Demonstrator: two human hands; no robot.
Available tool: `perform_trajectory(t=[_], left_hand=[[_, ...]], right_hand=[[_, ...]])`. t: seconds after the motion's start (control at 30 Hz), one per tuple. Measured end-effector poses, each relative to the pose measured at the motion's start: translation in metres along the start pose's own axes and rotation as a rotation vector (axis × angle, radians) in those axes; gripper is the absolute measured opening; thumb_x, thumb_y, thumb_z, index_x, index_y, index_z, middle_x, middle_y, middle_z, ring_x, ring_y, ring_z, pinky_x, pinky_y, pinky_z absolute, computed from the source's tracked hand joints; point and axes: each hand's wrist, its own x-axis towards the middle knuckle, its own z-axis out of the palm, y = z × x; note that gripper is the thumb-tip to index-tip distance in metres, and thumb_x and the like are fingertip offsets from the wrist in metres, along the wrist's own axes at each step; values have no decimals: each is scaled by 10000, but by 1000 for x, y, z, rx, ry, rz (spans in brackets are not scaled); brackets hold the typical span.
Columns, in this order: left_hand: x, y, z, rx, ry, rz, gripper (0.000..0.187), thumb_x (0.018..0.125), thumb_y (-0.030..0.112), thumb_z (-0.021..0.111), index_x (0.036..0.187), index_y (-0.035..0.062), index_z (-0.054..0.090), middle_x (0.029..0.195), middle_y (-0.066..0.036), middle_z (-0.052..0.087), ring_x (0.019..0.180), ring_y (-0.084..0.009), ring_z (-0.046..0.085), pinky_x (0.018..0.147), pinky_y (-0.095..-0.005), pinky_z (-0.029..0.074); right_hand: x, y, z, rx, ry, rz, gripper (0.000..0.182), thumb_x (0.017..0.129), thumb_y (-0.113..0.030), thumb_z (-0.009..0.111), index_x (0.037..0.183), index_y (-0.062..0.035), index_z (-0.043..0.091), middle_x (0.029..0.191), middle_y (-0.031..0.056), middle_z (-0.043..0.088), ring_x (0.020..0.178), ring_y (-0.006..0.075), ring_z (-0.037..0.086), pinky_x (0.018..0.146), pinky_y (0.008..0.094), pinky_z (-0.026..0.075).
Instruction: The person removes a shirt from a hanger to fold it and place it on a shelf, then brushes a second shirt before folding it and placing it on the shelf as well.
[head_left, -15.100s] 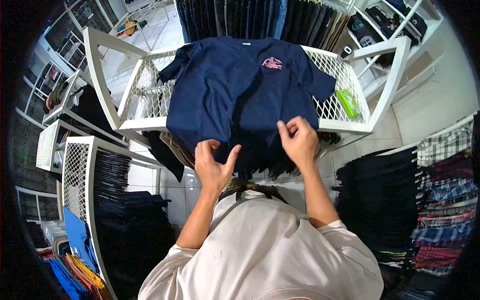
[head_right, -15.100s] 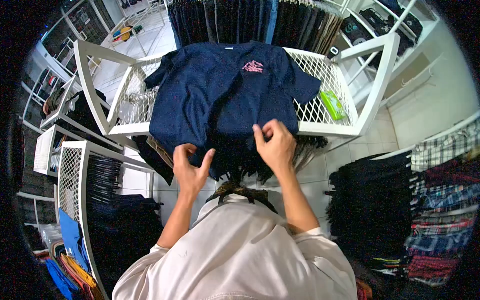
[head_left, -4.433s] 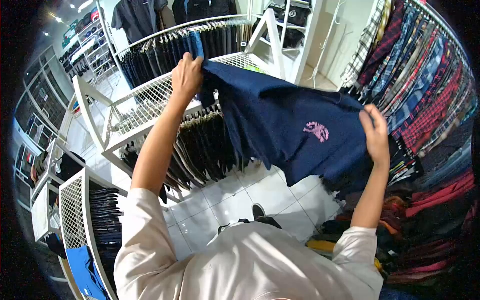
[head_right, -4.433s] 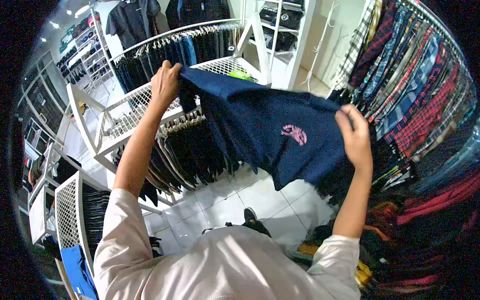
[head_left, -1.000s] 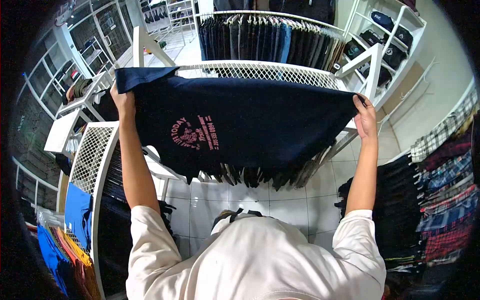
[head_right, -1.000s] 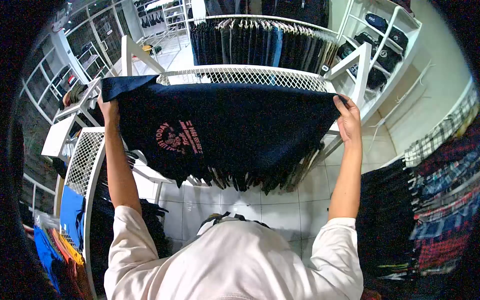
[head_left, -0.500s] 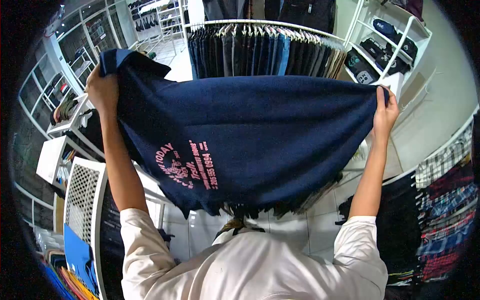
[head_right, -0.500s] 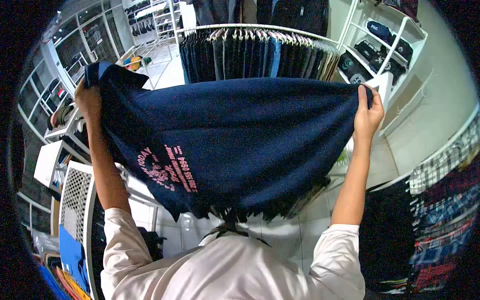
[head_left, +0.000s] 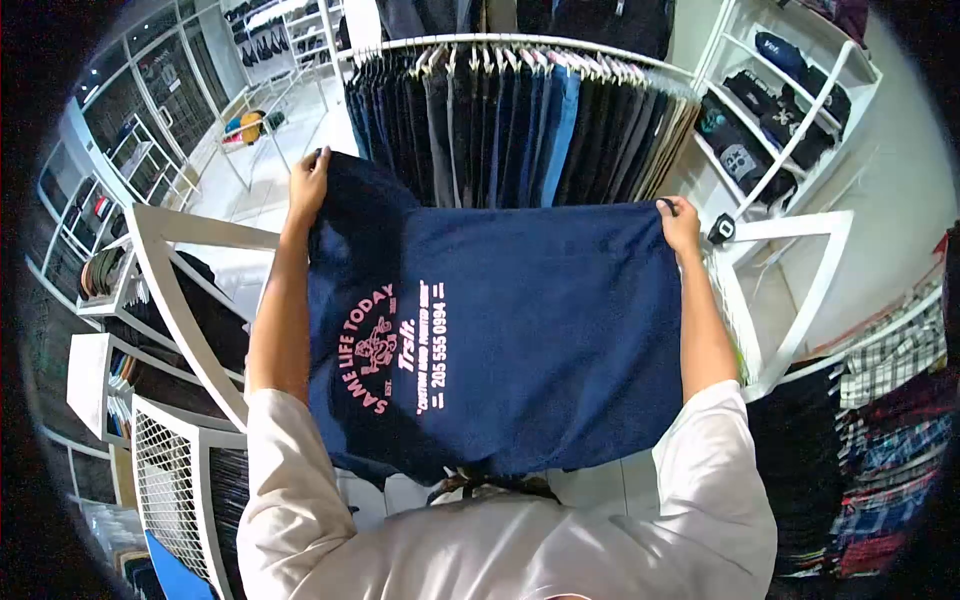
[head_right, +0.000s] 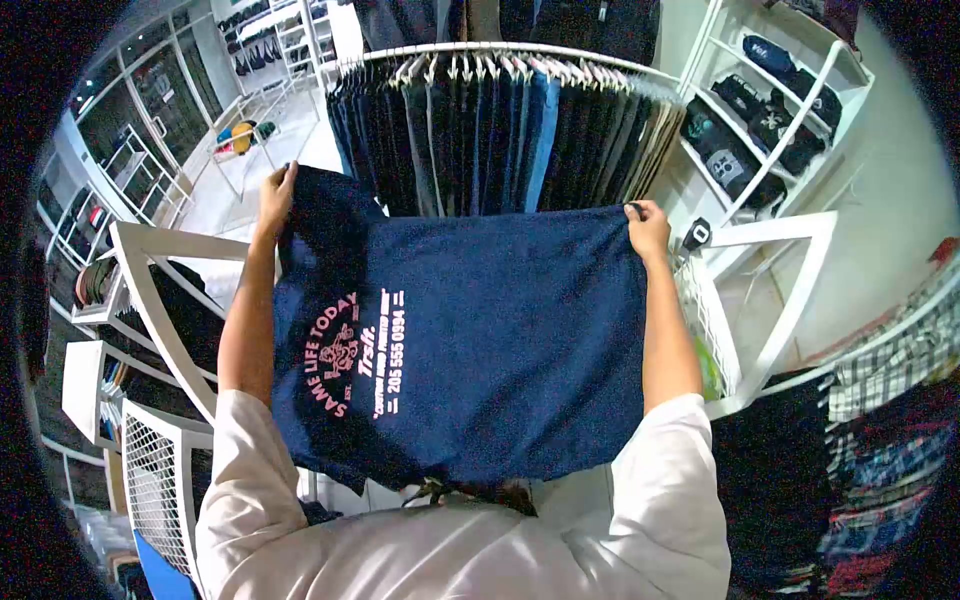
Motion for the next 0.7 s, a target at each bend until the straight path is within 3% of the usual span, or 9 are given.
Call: perform_trajectory(t=[0.1,0.17,0.2,0.3,0.4,0.47,0.57,0.6,0.7], left_hand=[[-23,-27,-8,8,-96,-99,476,1004,408,622,1018,-60,710,707,-111,654,756,-145,609,701,-319,479],[-47,-8,-29,-272,-82,-208,428,1009,381,635,1012,-41,707,761,-61,657,772,-106,589,687,-282,469],[-59,11,-41,-302,-90,-169,362,1036,313,611,1033,-33,718,909,15,673,833,-74,567,762,-244,455],[-77,11,-70,-408,-102,-3,366,1021,308,641,1061,-50,702,923,-20,680,864,-103,593,803,-249,469],[-128,64,-95,-431,81,-131,343,1023,279,640,1094,-55,676,992,-39,671,906,-109,593,841,-258,473],[-144,40,-122,-380,-82,-85,368,1023,274,631,1185,-55,661,1107,-65,683,1048,-121,589,949,-262,442],[-199,34,-135,-435,98,-301,282,982,262,594,1048,1,678,961,-29,669,933,-137,588,917,-300,434],[-227,58,-144,-397,-17,-193,263,973,254,536,913,21,641,873,-10,612,877,-135,536,856,-283,398],[-276,34,-150,-161,-86,-277,368,968,273,533,1121,-32,673,980,-73,675,928,-177,590,889,-299,434]], right_hand=[[-24,-6,-6,-106,48,-67,186,877,-203,765,1032,-104,736,903,115,751,824,257,718,778,369,541],[-38,-27,-24,-200,12,-56,168,862,-188,761,1002,-104,723,898,113,745,834,285,716,757,405,536],[-40,-26,-29,-198,10,-56,168,862,-188,761,1002,-104,723,898,113,745,834,285,716,757,405,536],[-51,-31,-51,-302,12,-224,139,866,-169,727,990,-113,703,944,136,739,900,355,699,797,455,533],[-72,-40,-74,-420,21,-238,147,865,-163,720,996,-103,689,967,139,732,939,363,691,823,464,530],[-93,-49,-93,-451,-27,-231,155,868,-166,706,1002,-91,682,991,154,722,975,364,680,844,462,531],[-123,-44,-109,-507,-76,-250,204,857,-119,679,1061,-107,681,1057,171,713,1026,372,670,876,470,530],[-134,-43,-111,-641,-108,-212,263,841,-99,671,1103,-121,673,1089,173,700,1059,376,660,895,480,526],[-164,-50,-104,-718,-115,-230,376,808,-70,658,1177,-146,656,1140,175,675,1107,385,640,927,501,517]])
